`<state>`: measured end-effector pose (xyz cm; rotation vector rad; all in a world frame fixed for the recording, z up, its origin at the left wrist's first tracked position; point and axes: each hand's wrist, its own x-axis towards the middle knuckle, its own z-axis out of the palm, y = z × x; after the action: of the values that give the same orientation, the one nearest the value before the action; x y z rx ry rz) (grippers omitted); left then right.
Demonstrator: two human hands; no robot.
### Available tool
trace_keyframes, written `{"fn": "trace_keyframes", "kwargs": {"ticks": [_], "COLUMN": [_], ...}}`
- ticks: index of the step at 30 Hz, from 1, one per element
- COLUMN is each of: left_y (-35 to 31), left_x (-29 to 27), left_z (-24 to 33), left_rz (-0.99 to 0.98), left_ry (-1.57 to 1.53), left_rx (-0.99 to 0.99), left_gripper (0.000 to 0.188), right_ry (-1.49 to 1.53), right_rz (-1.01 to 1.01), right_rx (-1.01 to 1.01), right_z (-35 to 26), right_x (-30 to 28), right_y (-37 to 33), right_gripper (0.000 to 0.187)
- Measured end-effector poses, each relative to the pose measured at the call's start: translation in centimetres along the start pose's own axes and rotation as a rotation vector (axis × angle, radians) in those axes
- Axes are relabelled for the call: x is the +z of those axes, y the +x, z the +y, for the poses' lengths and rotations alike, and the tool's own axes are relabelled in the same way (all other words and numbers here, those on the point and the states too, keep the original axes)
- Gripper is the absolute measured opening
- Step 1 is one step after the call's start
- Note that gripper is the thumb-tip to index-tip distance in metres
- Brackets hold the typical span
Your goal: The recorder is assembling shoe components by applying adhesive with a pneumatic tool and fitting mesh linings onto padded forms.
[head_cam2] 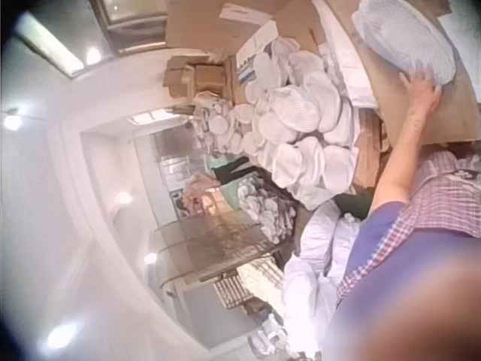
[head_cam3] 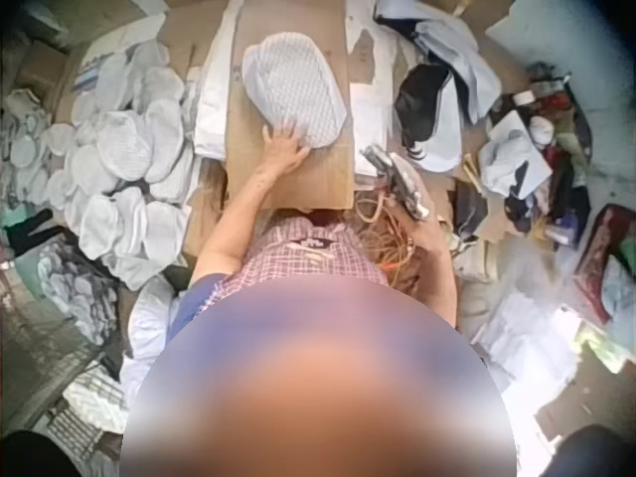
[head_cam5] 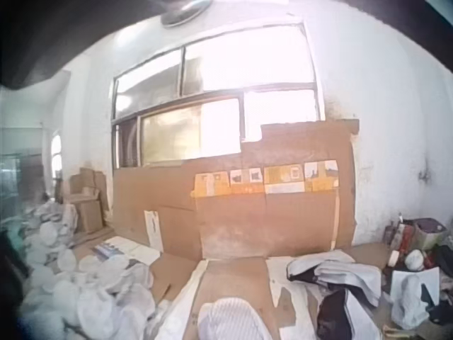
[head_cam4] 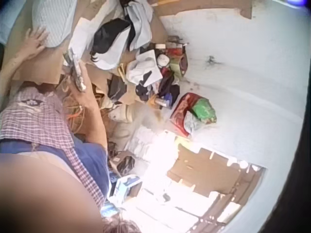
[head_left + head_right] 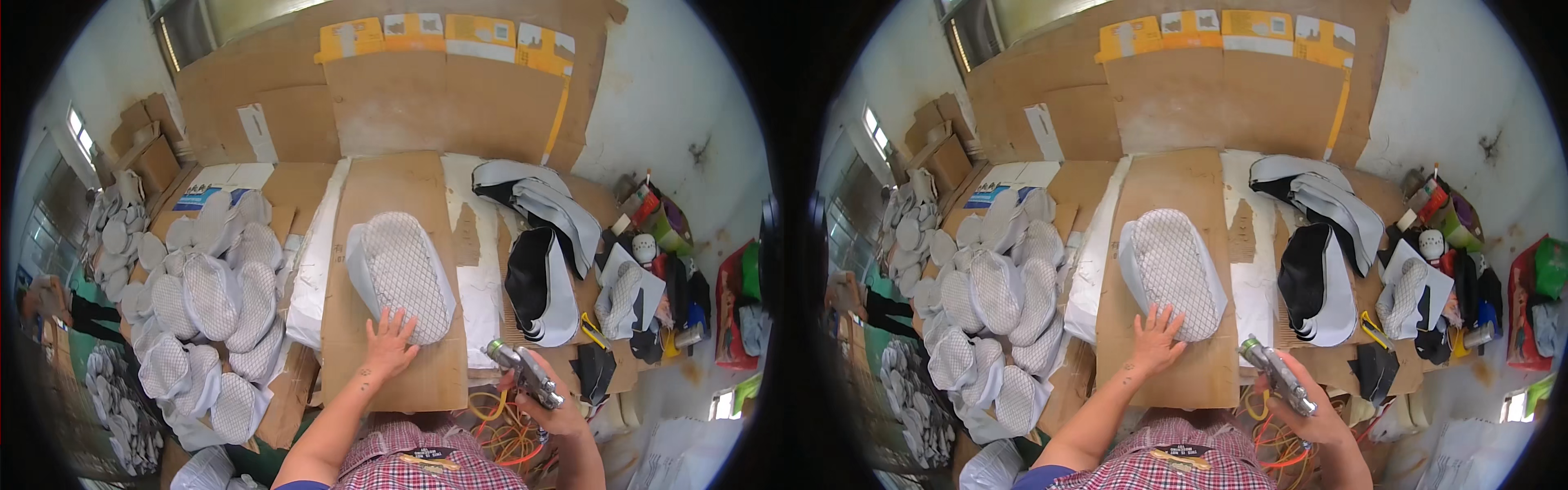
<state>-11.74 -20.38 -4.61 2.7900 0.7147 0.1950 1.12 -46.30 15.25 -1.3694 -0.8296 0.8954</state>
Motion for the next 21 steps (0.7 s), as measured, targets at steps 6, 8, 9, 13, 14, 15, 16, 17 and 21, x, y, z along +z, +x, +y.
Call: {"fn": "trace_keyframes", "kwargs": {"ticks": [6, 8, 9, 13, 14, 15, 16, 17, 21], "left_y": [-1.1, -1.4, -1.4, -1.5, -1.6, -1.7, -2.0, -2.4, -4.7], "left_x": [-0.7, -1.0, -1.1, -0.7, -0.5, -0.5, -0.5, -0.4, 1.4], "left_z": [-0.1, 0.0, 0.3, 0.3, 0.2, 0.0, -0.1, -0.2, -2.3], "left_rz": [-0.086, -0.105, -0.130, -0.119, -0.106, -0.092, -0.093, -0.063, 0.130], "left_ry": [0.005, 0.001, -0.007, -0.030, -0.049, -0.068, -0.070, -0.101, -0.419], "left_rx": [-0.013, -0.017, -0.020, -0.037, -0.033, -0.032, -0.037, -0.028, -0.044], "left_gripper": [0.067, 0.067, 0.066, 0.065, 0.063, 0.060, 0.060, 0.056, 0.047], "right_ry": [-0.234, -0.180, -0.184, -0.271, -0.218, -0.164, -0.154, -0.155, -0.216], "right_rz": [0.149, 0.153, 0.151, 0.055, 0.096, 0.134, 0.148, 0.143, 0.055], "right_rx": [-0.111, -0.034, -0.040, -0.073, -0.081, -0.089, -0.079, -0.075, -0.120], "right_z": [-0.3, -0.9, -1.0, -1.5, -1.9, -2.4, -2.9, -2.9, -3.2], "right_x": [1.4, 0.4, 0.2, 0.8, 1.1, 1.2, 1.3, 1.1, 0.6], "right_y": [-0.2, -1.4, -2.0, -2.2, -1.9, -1.5, -1.3, -1.5, -2.8], "right_gripper": [0.056, 0.056, 0.056, 0.054, 0.055, 0.056, 0.058, 0.058, 0.058]}}
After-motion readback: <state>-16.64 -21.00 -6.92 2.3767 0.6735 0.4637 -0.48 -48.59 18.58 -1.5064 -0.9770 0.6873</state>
